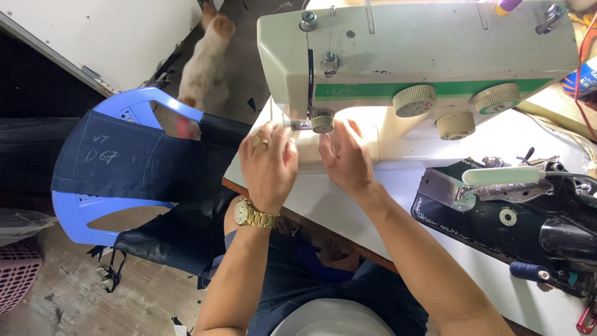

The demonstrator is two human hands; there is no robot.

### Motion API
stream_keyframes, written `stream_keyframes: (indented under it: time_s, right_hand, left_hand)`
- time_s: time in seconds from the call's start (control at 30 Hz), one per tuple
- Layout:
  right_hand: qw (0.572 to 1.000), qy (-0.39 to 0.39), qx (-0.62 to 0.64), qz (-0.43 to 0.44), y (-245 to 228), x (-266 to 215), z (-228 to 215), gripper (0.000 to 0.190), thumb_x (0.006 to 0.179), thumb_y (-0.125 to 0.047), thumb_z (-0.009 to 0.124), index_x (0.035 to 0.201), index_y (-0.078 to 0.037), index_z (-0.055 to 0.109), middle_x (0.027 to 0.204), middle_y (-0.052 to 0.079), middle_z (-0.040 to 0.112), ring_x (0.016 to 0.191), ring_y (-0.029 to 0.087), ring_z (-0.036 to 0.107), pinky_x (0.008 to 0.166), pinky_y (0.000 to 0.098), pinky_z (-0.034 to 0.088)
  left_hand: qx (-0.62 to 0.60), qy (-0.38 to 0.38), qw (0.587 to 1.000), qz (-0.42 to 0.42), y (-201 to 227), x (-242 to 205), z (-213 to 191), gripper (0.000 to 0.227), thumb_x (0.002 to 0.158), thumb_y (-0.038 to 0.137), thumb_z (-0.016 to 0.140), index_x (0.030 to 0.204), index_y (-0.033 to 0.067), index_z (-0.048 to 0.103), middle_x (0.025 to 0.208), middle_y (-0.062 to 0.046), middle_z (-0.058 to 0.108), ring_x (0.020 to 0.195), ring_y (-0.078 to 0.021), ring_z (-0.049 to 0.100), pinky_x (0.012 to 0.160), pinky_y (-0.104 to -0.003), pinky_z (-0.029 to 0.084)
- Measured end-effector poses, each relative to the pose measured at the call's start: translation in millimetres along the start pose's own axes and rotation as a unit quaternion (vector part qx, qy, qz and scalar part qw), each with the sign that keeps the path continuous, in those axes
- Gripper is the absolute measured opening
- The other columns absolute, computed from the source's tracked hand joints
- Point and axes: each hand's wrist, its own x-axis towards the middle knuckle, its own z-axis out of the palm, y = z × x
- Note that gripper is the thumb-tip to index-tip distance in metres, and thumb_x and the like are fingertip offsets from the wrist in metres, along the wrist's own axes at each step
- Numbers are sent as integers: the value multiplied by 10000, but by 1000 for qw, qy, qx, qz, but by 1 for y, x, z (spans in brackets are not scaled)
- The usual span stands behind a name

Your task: The person threads a sewing machine by pulling thread from a spool, guiding it through the tension disks, and inserting it into the needle eye by hand.

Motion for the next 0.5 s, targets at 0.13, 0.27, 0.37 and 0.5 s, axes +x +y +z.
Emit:
stream_keyframes:
  time_s: [0.13,0.27,0.37,0.5]
  right_hand:
    - [979,-131,-154,25,7,28,8,272,997,-160,441,809,-142,638,782,81,671,938,325,705,1060,596,421]
    - [977,-132,-167,27,12,36,12,282,998,-213,453,814,-149,657,778,79,681,937,317,711,1039,579,436]
    - [975,-128,-181,31,18,45,16,299,1000,-265,465,819,-156,676,775,77,691,936,309,718,1017,561,452]
    - [970,-126,-205,43,32,47,19,330,1002,-336,481,826,-165,702,770,74,705,935,297,727,989,539,473]
  left_hand:
    - [-61,-8,998,-17,7,-13,4,227,981,166,586,1184,110,672,1265,-168,650,1152,-377,668,906,-465,545]
    - [-62,2,998,-24,7,-18,14,161,1002,134,573,1111,45,651,1315,-202,607,1159,-397,645,925,-447,550]
    - [-90,-1,996,-29,7,-16,13,224,1026,130,501,1180,52,643,1339,-205,565,1179,-415,622,947,-454,544]
    - [-102,-13,994,-27,3,-21,16,236,1033,134,486,1177,47,651,1358,-196,540,1190,-397,606,977,-453,531]
